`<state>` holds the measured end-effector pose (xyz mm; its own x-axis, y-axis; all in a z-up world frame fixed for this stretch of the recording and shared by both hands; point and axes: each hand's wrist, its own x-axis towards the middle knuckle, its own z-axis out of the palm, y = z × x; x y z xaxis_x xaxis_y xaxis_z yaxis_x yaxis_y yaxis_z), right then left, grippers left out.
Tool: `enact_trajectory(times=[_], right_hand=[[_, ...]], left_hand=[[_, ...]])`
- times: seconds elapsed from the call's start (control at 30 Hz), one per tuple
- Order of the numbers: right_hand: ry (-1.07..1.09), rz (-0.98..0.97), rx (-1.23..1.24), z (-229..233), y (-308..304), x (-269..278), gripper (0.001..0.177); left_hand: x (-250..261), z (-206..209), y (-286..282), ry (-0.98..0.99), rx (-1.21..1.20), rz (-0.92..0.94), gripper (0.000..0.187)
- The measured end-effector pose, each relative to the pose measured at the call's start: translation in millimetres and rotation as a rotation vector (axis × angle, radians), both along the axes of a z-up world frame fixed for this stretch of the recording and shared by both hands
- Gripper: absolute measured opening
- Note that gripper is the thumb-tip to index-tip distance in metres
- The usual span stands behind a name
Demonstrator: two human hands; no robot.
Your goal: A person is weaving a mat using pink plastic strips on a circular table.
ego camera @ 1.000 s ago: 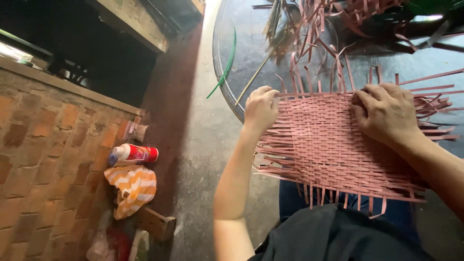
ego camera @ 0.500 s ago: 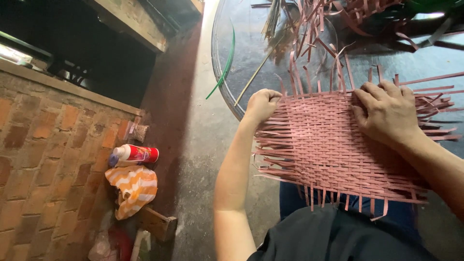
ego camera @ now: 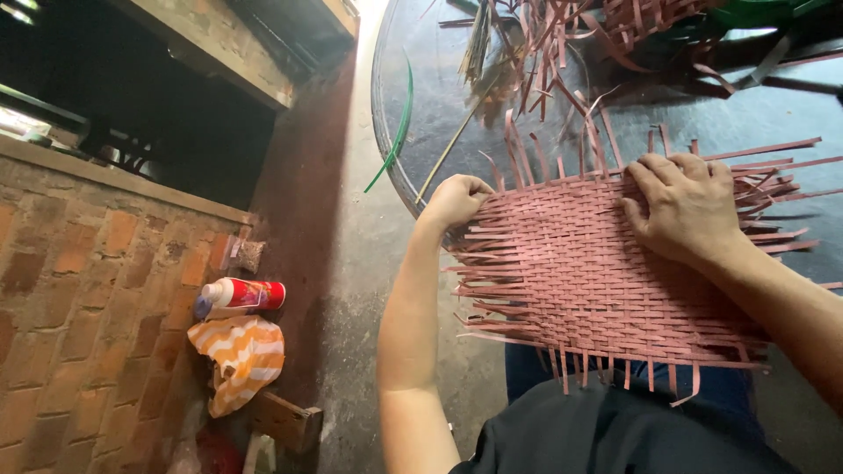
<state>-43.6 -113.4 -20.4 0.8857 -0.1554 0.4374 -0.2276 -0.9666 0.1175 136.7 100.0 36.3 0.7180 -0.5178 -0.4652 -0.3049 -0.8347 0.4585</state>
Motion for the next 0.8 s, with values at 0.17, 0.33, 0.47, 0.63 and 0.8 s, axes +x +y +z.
enact_trajectory(times=[0.17,0.33,0.47,0.63,0.8], right_hand=[[0.029,-0.007,0.003,-1.4,-1.3,0.7,0.046],[0.082,-0.007,0.064,-4.1,-2.3,1.2,0.049],[0.051,-0.011,0.025,-5.1,-2.4,1.2,0.047],[0.039,-0.003,0.020,3.6,-0.2,-0.1,0.045],[0.069,0.001,0.068,1.1,-1.8,1.0,0.047]], left_hand=[[1.0,5.6,3.1,0.028,-0.028,-0.012,0.016],[-3.7,15.9,1.6,0.065,0.037,0.014,0.016],[5.7,4.6,5.8,0.054,0.020,-0.021,0.017],[4.1,9.0,7.6,0.077,0.026,0.008,0.018],[3.7,13.4,8.3,0.050,0.128,0.007,0.018]])
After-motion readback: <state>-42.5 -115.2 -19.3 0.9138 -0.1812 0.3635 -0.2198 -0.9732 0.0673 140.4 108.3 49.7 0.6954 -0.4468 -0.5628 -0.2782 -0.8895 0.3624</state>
